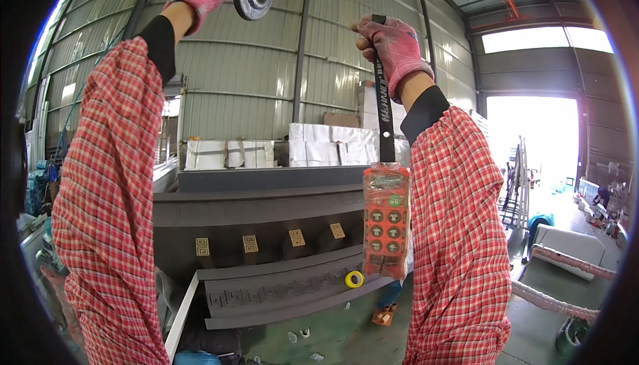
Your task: The person writes Chinese characters on large white wrapped packages using a black marker, then walks through the warehouse and attaches a small packaged item to a hanging crane hook.
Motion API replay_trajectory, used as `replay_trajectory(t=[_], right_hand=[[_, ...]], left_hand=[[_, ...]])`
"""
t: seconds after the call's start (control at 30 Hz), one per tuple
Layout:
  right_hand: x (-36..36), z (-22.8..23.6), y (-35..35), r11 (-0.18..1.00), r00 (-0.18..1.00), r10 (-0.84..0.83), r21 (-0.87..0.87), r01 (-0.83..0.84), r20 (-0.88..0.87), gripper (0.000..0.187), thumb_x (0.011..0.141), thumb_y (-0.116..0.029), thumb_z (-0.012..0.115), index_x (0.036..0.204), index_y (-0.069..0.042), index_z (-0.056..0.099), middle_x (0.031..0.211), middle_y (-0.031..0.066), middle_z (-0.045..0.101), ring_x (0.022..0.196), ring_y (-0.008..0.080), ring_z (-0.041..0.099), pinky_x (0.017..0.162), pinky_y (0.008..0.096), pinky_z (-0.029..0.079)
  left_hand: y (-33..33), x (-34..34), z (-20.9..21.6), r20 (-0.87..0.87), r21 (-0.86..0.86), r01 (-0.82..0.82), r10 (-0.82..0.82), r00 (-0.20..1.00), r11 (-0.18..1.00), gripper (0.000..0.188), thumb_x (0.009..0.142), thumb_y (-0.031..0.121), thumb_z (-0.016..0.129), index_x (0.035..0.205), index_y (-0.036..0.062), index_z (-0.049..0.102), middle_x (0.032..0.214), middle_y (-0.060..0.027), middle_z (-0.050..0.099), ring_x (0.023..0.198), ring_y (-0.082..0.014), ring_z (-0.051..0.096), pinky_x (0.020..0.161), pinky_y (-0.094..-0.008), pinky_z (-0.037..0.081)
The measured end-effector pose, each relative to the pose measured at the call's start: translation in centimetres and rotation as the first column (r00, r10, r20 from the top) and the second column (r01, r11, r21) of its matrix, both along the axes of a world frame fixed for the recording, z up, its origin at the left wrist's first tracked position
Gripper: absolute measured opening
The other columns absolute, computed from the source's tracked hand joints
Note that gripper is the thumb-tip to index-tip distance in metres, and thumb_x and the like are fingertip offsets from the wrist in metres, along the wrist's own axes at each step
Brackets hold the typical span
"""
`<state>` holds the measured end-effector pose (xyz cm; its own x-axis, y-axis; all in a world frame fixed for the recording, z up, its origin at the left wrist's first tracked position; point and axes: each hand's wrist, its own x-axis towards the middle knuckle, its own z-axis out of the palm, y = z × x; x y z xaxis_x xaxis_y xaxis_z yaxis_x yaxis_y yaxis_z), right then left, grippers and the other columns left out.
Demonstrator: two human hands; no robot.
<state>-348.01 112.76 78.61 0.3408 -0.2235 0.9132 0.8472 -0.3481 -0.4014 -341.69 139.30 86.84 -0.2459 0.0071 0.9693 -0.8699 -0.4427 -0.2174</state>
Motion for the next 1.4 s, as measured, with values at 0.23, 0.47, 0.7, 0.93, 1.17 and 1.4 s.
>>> replay_trajectory(t=[0.23,0.47,0.7,0.93,1.17,1.4], right_hand=[[5.2,-1.7,1.4,0.964,0.973,0.2,-0.157,-0.217,-0.115,0.021,0.084,-0.009,0.052,0.099,0.005,0.052,0.086,0.0112,0.061,0.061,0.0125,0.057,0.054,0.022,0.052],[8.8,-2.2,2.0,0.884,0.897,0.419,-0.161,-0.438,-0.139,0.03,0.09,-0.012,0.038,0.115,0.003,0.045,0.104,0.0131,0.06,0.078,0.0164,0.064,0.074,0.0261,0.056],[13.5,-1.8,4.1,0.83,0.835,0.492,-0.154,-0.536,-0.247,0.024,0.092,-0.02,0.045,0.101,0.002,0.051,0.09,0.0095,0.06,0.084,0.0174,0.061,0.081,0.0269,0.051],[12.2,0.6,9.6,0.776,0.803,0.595,-0.23,-0.587,-0.041,0.027,0.091,-0.032,0.051,0.077,-0.01,0.046,0.066,0.0003,0.046,0.058,0.0109,0.046,0.057,0.0229,0.041],[10.9,1.1,15.7,0.785,0.858,0.507,-0.452,-0.423,0.079,0.027,0.094,-0.033,0.044,0.099,-0.01,0.056,0.086,0.0013,0.061,0.077,0.0102,0.058,0.066,0.0242,0.047],[11.1,3.1,16.0,0.805,0.894,0.439,-0.481,-0.346,0.092,0.028,0.093,-0.029,0.047,0.102,-0.005,0.059,0.093,0.0016,0.062,0.087,0.0102,0.056,0.077,0.0236,0.043]], left_hand=[[2.8,3.3,1.2,-0.051,-0.019,0.005,-0.006,0.999,1.0,0.021,0.084,0.026,0.062,0.077,0.0059,0.058,0.065,-0.0022,0.058,0.061,-0.01,0.05,0.055,-0.0267,0.042],[4.5,10.9,3.8,-0.058,0.197,0.364,-0.36,0.931,0.91,0.014,0.084,0.011,0.062,0.079,0.004,0.051,0.072,-0.0019,0.055,0.065,-0.0093,0.049,0.058,-0.0221,0.042],[3.8,8.1,0.6,0.057,0.231,-0.077,0.065,0.996,0.97,0.058,0.063,0.028,0.083,0.096,0.0082,0.04,0.093,-0.009,0.056,0.09,-0.0156,0.05,0.075,-0.0314,0.044],[3.9,7.1,-2.2,-0.341,0.465,0.188,-0.022,0.94,0.865,0.039,0.068,0.037,0.078,0.079,0.0046,0.061,0.08,-0.0027,0.062,0.079,-0.0118,0.054,0.075,-0.0265,0.042],[3.3,7.4,-4.4,-0.047,0.315,-0.535,0.576,0.816,0.784,0.07,0.055,0.073,0.065,0.092,0.0135,0.071,0.101,-0.016,0.064,0.101,-0.0312,0.056,0.092,-0.0373,0.04],[3.3,6.8,-2.8,0.099,0.377,-0.544,0.552,0.828,0.75,0.052,0.066,0.06,0.061,0.091,0.0154,0.07,0.094,-0.0123,0.066,0.095,-0.029,0.059,0.085,-0.0362,0.045]])
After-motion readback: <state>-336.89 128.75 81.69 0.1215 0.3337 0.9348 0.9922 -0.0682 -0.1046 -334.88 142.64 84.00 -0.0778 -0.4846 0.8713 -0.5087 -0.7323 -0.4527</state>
